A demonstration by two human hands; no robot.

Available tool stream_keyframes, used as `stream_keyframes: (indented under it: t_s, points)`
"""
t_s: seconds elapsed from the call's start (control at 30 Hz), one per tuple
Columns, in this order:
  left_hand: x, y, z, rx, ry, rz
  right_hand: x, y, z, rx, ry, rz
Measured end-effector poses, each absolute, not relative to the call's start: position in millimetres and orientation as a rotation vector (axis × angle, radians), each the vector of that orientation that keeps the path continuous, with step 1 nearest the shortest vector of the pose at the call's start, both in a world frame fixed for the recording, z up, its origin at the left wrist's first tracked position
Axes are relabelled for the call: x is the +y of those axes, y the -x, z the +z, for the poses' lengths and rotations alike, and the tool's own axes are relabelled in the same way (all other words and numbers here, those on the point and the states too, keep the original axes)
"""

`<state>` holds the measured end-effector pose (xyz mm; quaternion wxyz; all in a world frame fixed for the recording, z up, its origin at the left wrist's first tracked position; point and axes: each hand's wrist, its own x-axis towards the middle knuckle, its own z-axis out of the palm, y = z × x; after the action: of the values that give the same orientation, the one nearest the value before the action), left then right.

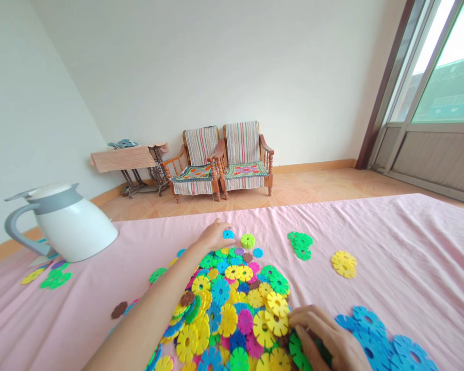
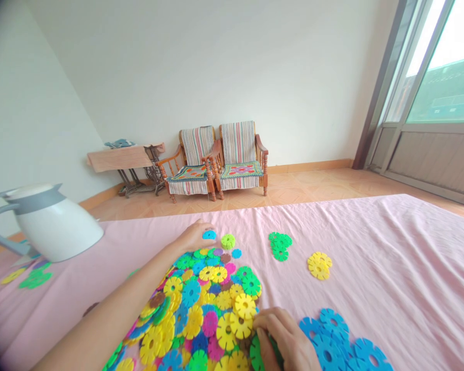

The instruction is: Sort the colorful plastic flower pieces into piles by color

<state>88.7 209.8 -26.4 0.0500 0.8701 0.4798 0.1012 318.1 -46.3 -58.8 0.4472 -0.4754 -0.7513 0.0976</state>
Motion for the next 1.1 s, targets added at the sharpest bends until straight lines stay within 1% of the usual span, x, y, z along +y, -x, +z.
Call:
stream_keyframes:
  t_s: [0.4,0.8,0.97,1.1]
  points:
    - [195,-104,-20,1.635,-2.666,0.217,-46,-318,-56,-1.882,1.165,0.203]
    - [192,-108,-20,1.676,-2.664,0.200,-47,-319,-55,-1.894,1.167,0.236]
    - [178,-100,-1,1.639,-2.671,0.285,-47,-318,-56,-1.882,1.176,0.235]
    - [146,-83,24,1.410,-2.693,0.266,-49,-318,-52,-1.870,1.207,0.255]
